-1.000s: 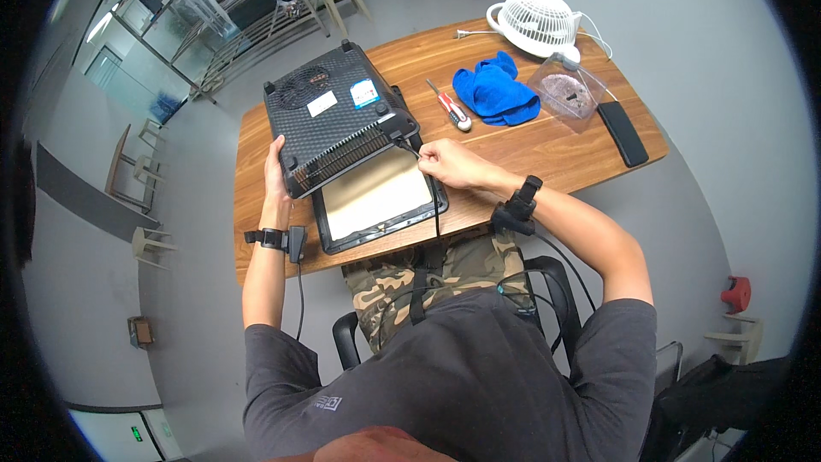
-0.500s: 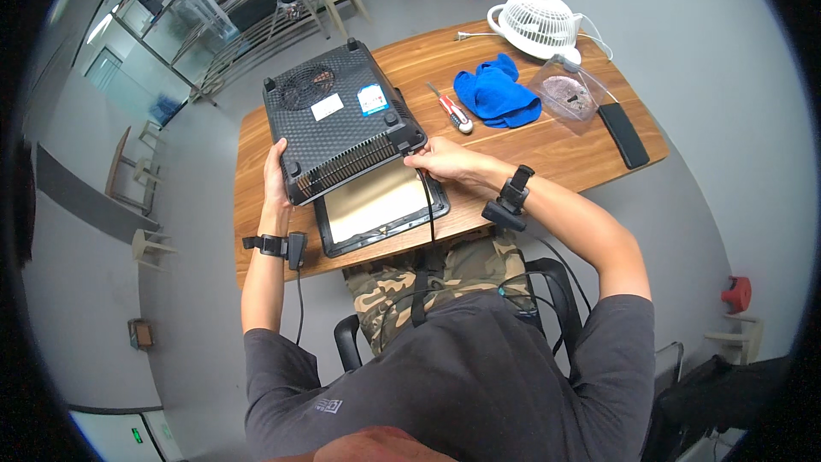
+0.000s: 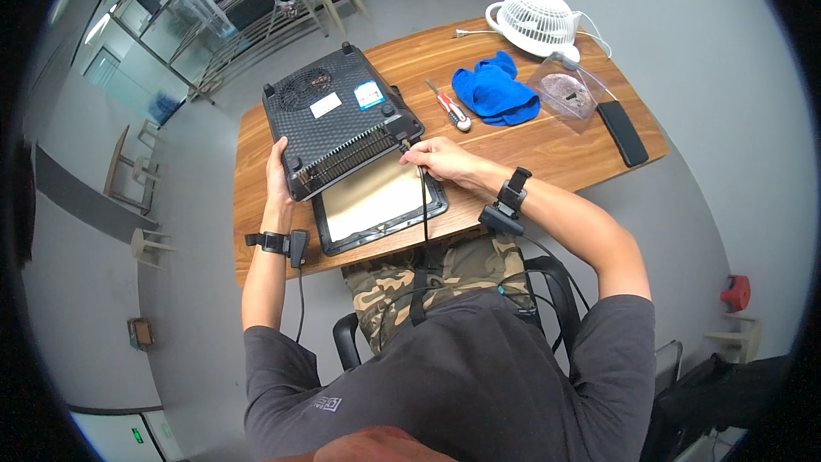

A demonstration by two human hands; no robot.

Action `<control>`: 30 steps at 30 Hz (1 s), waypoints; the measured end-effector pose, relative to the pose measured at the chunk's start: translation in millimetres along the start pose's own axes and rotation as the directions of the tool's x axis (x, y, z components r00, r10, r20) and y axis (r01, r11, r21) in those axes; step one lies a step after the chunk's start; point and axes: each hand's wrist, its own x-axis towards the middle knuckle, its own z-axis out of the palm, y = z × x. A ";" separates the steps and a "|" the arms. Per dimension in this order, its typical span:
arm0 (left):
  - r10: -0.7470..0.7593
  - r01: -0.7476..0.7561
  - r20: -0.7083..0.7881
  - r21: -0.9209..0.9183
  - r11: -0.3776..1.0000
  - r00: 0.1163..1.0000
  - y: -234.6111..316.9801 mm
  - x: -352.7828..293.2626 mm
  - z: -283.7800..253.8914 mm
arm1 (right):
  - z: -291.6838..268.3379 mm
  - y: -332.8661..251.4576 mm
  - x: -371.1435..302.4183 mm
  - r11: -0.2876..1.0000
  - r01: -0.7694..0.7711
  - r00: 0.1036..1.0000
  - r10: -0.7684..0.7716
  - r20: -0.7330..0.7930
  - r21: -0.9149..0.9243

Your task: The person assembles a portable electric heater by inserting a heating element into the base, securing it with screws, and attaching the top cover. They use a screwdriver to fasten multiple screws on the bottom panel and finish by wiping the surface with a blue cloth.

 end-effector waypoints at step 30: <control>0.025 -0.025 -0.014 0.008 1.000 1.000 -3.0 -1.2 -3.8 | 17.5 0.4 12.5 0.996 -0.034 0.962 0.009 -0.272 -0.088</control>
